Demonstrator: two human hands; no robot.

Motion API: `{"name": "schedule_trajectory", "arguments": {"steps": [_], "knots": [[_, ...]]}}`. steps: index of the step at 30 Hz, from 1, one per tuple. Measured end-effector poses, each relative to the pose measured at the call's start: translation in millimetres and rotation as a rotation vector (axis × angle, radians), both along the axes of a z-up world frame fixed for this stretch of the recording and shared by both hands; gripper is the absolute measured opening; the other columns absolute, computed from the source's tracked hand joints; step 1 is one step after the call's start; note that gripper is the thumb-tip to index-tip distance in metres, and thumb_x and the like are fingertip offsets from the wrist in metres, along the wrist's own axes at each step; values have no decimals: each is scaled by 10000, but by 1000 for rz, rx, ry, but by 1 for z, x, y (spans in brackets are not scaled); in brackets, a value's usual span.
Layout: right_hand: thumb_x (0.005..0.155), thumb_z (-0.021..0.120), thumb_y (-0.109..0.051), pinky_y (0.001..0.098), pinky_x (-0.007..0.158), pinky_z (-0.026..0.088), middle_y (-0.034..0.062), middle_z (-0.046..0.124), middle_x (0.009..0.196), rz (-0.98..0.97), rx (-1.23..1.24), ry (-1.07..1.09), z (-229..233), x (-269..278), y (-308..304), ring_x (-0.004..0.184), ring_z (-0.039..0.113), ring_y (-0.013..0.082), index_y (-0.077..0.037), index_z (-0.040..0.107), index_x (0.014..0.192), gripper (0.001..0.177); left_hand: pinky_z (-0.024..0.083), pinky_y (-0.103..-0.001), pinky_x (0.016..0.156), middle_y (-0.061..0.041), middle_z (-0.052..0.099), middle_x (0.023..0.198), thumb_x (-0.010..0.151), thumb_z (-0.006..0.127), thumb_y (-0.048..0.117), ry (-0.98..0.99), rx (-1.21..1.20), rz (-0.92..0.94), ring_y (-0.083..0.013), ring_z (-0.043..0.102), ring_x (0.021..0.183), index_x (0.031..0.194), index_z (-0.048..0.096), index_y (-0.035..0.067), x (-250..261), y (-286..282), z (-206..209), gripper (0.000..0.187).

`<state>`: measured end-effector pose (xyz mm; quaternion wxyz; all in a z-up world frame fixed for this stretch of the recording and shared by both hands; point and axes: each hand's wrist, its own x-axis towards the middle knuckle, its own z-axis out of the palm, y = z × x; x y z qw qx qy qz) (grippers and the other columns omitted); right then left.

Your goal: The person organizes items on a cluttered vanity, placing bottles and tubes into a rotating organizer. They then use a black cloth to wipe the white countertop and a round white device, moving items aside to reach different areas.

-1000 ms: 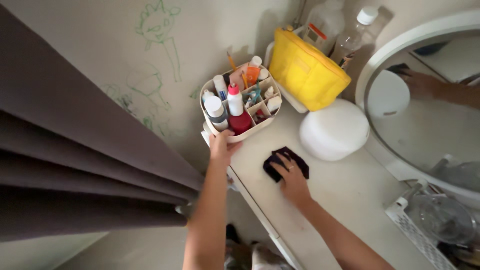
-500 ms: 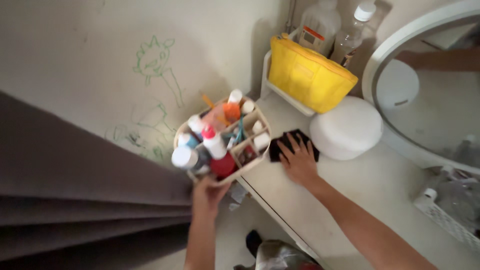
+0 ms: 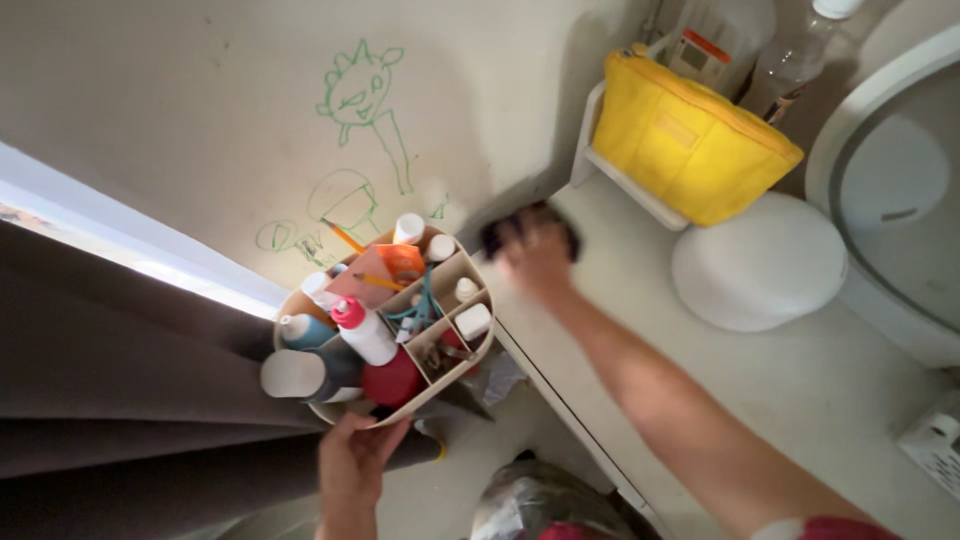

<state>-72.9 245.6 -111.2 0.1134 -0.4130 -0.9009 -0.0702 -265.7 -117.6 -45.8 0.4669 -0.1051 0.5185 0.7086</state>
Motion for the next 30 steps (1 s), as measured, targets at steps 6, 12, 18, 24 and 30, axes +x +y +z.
{"name": "schedule_trajectory", "arguments": {"steps": [6, 12, 18, 24, 30], "knots": [[883, 658, -367, 618, 1139, 333, 169, 500, 1538, 306, -24, 91, 18, 23, -33, 1436, 425, 403, -163, 662, 1293, 458, 543, -547, 950, -276, 683, 1034, 792, 572, 86, 1, 19, 13, -462, 703, 1026, 864, 558, -70, -4, 9, 14, 172], [819, 639, -454, 743, 974, 428, 208, 593, 1333, -75, 393, 300, 12, 60, 60, 1240, 556, 520, -227, 690, 1257, 496, 546, -545, 945, -268, 660, 1046, 778, 576, 79, -5, -5, 39, -455, 686, 1031, 912, 556, -64, 7, 26, 28, 197], [815, 679, -322, 660, 1038, 405, 147, 543, 1451, 275, 204, 377, -4, 12, 2, 1314, 512, 458, -180, 730, 1261, 470, 558, -525, 925, -273, 660, 1028, 757, 595, 112, -31, 24, -7, -473, 700, 1008, 874, 563, -43, 16, 48, 27, 197], [957, 663, -317, 620, 962, 429, 282, 520, 1466, 49, 133, 282, -1, 101, 58, 1178, 537, 507, -101, 667, 1414, 506, 589, -503, 891, -214, 650, 1003, 774, 628, 126, -13, 17, -27, -421, 707, 983, 864, 566, -13, 20, 64, 28, 177], [959, 574, -276, 595, 983, 441, 229, 543, 1499, 85, -114, 219, 7, 60, 9, 1162, 579, 429, -145, 637, 1374, 439, 604, -485, 847, -238, 667, 1000, 783, 609, 124, -33, 49, -74, -419, 724, 946, 865, 566, -51, 27, 88, 35, 198]]}}
